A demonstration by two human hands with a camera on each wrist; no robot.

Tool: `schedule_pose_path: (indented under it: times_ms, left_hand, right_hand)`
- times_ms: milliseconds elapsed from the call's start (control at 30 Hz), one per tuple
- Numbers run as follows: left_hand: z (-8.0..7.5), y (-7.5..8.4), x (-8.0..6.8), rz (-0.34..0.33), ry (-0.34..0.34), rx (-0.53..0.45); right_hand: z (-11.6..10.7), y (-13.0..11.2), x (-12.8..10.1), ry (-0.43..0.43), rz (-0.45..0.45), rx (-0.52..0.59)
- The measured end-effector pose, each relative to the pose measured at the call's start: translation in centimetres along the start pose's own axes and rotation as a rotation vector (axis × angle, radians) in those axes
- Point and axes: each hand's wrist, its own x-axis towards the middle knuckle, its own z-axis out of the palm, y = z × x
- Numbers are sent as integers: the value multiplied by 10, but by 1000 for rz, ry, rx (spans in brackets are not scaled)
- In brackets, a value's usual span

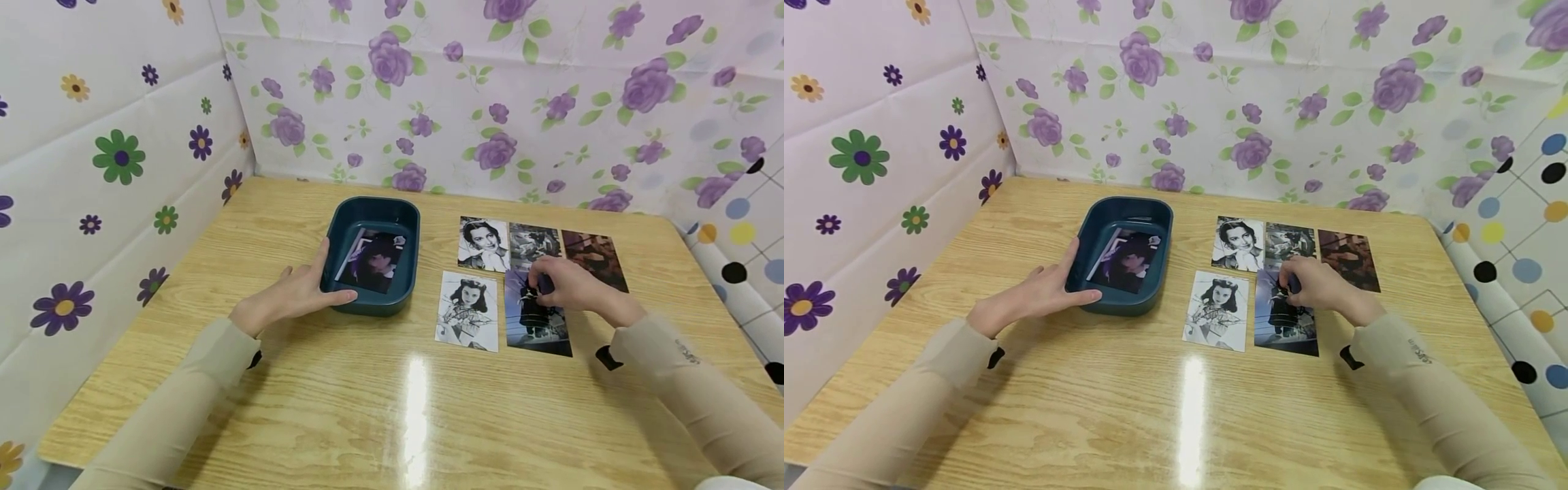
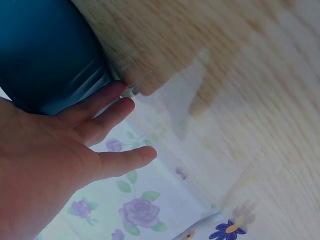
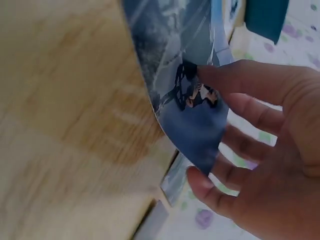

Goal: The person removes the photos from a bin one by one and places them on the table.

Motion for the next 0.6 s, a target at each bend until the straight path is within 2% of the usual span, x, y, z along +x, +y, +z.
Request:
schedule_pose_path:
  times_ms: [167,267,433,533,600]
  left_hand:
    - [-1,0,1,-2,2,0]
    - [-2,1,2,2,6,-6]
    - [-1,0,2,9,6,0]
    - [-1,0,1,6,4,0]
    - [0,0,1,6,1,-3]
  right_hand:
    - [-4,-10,-2,14,38,-179]
    - [-9,-13,3,16,34,-203]
    - [-18,-25,34,93,-62,-23]
    - [-26,-45,64,135,-117,117]
    - [-30,-63,86,130,-140,194]
